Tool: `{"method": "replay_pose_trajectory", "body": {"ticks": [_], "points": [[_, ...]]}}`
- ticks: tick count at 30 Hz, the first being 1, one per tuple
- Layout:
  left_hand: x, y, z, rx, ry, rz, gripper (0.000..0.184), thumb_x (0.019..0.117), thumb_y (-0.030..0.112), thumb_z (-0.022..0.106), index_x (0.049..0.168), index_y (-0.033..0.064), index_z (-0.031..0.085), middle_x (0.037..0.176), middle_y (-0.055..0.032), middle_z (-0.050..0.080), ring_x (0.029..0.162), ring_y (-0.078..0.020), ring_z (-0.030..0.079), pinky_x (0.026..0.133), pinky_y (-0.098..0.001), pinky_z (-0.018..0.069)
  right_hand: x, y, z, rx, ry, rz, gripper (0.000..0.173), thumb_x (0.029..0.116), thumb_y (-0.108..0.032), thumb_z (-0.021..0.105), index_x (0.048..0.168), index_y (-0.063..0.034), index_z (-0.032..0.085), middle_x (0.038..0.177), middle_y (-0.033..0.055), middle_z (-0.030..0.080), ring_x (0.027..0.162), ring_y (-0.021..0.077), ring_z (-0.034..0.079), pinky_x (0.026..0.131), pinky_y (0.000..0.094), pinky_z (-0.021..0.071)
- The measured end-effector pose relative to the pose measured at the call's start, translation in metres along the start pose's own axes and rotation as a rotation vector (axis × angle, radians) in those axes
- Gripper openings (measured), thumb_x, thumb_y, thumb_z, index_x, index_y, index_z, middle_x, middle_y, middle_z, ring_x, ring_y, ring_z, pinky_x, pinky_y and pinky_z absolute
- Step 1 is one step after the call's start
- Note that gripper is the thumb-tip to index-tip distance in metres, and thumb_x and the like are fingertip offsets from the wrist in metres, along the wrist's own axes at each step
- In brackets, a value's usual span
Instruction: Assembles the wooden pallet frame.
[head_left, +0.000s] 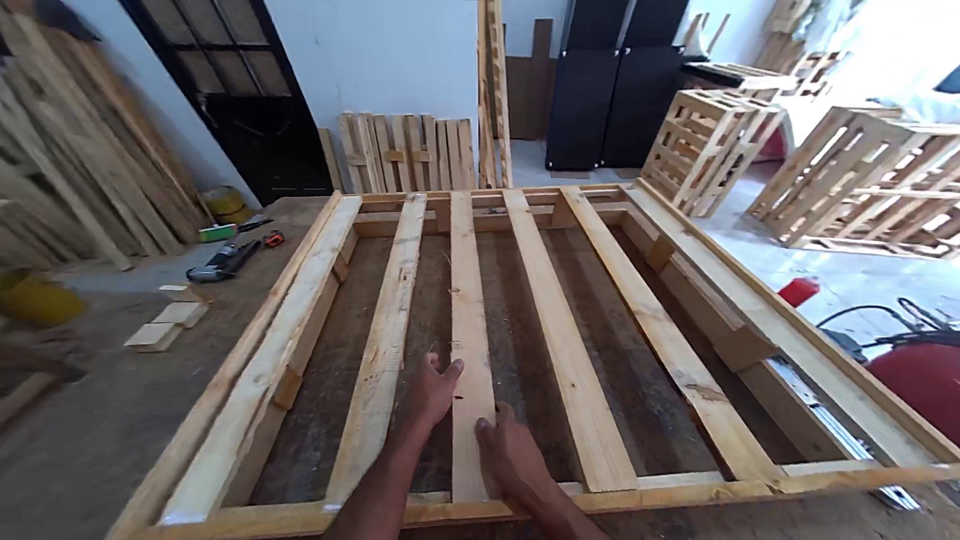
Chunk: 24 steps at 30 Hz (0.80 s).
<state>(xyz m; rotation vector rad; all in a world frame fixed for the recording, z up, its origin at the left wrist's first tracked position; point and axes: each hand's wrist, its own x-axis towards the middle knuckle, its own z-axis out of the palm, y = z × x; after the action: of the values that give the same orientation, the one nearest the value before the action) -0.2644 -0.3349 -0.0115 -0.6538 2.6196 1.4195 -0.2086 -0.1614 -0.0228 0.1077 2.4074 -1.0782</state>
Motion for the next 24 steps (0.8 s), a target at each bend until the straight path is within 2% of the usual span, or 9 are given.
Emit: {"method": "replay_pose_trajectory", "body": {"ticks": [3, 5, 7, 9, 11, 14, 15, 20, 24], "points": [[-0.004, 0.002, -0.053, 0.375, 0.141, 0.103, 0.083, 0.0868, 0.054, 0.076, 0.148, 0.0052, 0.050, 0.151, -0.0197, 0.051, 0.139, -0.0368, 0.049, 0.113, -0.0572, 0.0431, -0.020, -0.007, 0.005, -0.097, 0.337, -0.251, 0.055, 0.1007, -0.047, 0.055, 0.145, -0.0129, 0.056, 0.142, 0.0116, 0.059, 0.131, 0.0282, 0.057, 0.110, 0.0478, 0.0474], [0.007, -0.017, -0.072, 0.616, 0.105, -0.016, 0.106, 0.0774, 0.065, 0.079, 0.155, 0.0051, 0.040, 0.163, -0.0269, 0.029, 0.148, -0.0467, 0.032, 0.116, -0.0632, 0.0355, -0.034, -0.017, 0.020, -0.095, 0.513, -0.409, 0.048, 0.0974, -0.044, 0.062, 0.132, -0.0113, 0.066, 0.143, 0.0141, 0.059, 0.136, 0.0332, 0.053, 0.112, 0.0513, 0.0446], [0.015, -0.036, -0.074, 0.750, -0.001, -0.143, 0.125, 0.0734, 0.062, 0.083, 0.164, 0.0053, 0.016, 0.164, -0.0340, 0.016, 0.144, -0.0537, 0.034, 0.109, -0.0661, 0.0421, -0.044, -0.038, 0.036, -0.051, 0.432, -0.429, 0.042, 0.0986, -0.040, 0.061, 0.129, -0.0115, 0.067, 0.137, 0.0103, 0.064, 0.130, 0.0272, 0.058, 0.108, 0.0470, 0.0489], [0.018, -0.041, -0.074, 0.778, -0.048, -0.153, 0.125, 0.0742, 0.045, 0.082, 0.164, 0.0037, 0.007, 0.161, -0.0348, 0.021, 0.134, -0.0509, 0.049, 0.100, -0.0605, 0.0522, -0.042, -0.061, 0.055, 0.058, 0.166, -0.347, 0.044, 0.1025, -0.039, 0.056, 0.136, -0.0110, 0.061, 0.128, 0.0068, 0.066, 0.117, 0.0181, 0.065, 0.102, 0.0389, 0.0543], [0.019, -0.038, -0.089, 0.609, -0.119, -0.117, 0.117, 0.0771, 0.036, 0.081, 0.164, 0.0029, 0.009, 0.154, -0.0324, 0.035, 0.127, -0.0454, 0.056, 0.099, -0.0573, 0.0539, -0.032, -0.078, 0.083, 0.209, -0.013, -0.267, 0.050, 0.1043, -0.041, 0.052, 0.142, -0.0090, 0.054, 0.120, 0.0086, 0.068, 0.106, 0.0189, 0.069, 0.094, 0.0407, 0.0575], [0.025, -0.044, -0.125, -0.090, -0.267, 0.016, 0.079, 0.0764, 0.014, 0.078, 0.145, 0.0004, 0.042, 0.114, -0.0223, 0.065, 0.096, -0.0312, 0.068, 0.081, -0.0479, 0.0590, -0.022, -0.102, 0.112, 0.384, -0.149, -0.194, 0.065, 0.1039, -0.056, 0.044, 0.146, -0.0077, 0.050, 0.120, 0.0137, 0.068, 0.101, 0.0230, 0.069, 0.090, 0.0455, 0.0567], [0.026, -0.049, -0.138, -0.346, -0.353, 0.024, 0.068, 0.0786, 0.006, 0.072, 0.140, -0.0015, 0.045, 0.109, -0.0220, 0.067, 0.092, -0.0301, 0.070, 0.078, -0.0461, 0.0607, -0.021, -0.111, 0.119, 0.433, -0.167, -0.188, 0.068, 0.1018, -0.060, 0.045, 0.145, -0.0076, 0.051, 0.119, 0.0137, 0.068, 0.100, 0.0224, 0.069, 0.089, 0.0452, 0.0577], [0.042, -0.098, -0.171, -0.981, -0.580, -0.027, 0.052, 0.0809, -0.003, 0.058, 0.132, -0.0063, 0.049, 0.112, -0.0296, 0.069, 0.099, -0.0389, 0.072, 0.083, -0.0527, 0.0620, -0.013, -0.138, 0.148, 0.451, -0.014, -0.056, 0.067, 0.0899, -0.061, 0.067, 0.131, -0.0088, 0.058, 0.103, 0.0072, 0.073, 0.089, 0.0190, 0.074, 0.082, 0.0431, 0.0629], [0.050, -0.117, -0.161, -1.148, -0.570, -0.150, 0.037, 0.1077, 0.010, 0.043, 0.140, -0.0062, 0.044, 0.118, -0.0340, 0.067, 0.103, -0.0456, 0.071, 0.086, -0.0565, 0.0616, -0.012, -0.144, 0.159, 0.366, 0.054, -0.037, 0.051, 0.0969, -0.052, 0.059, 0.126, -0.0111, 0.061, 0.100, 0.0044, 0.073, 0.089, 0.0170, 0.073, 0.082, 0.0420, 0.0620]]}}
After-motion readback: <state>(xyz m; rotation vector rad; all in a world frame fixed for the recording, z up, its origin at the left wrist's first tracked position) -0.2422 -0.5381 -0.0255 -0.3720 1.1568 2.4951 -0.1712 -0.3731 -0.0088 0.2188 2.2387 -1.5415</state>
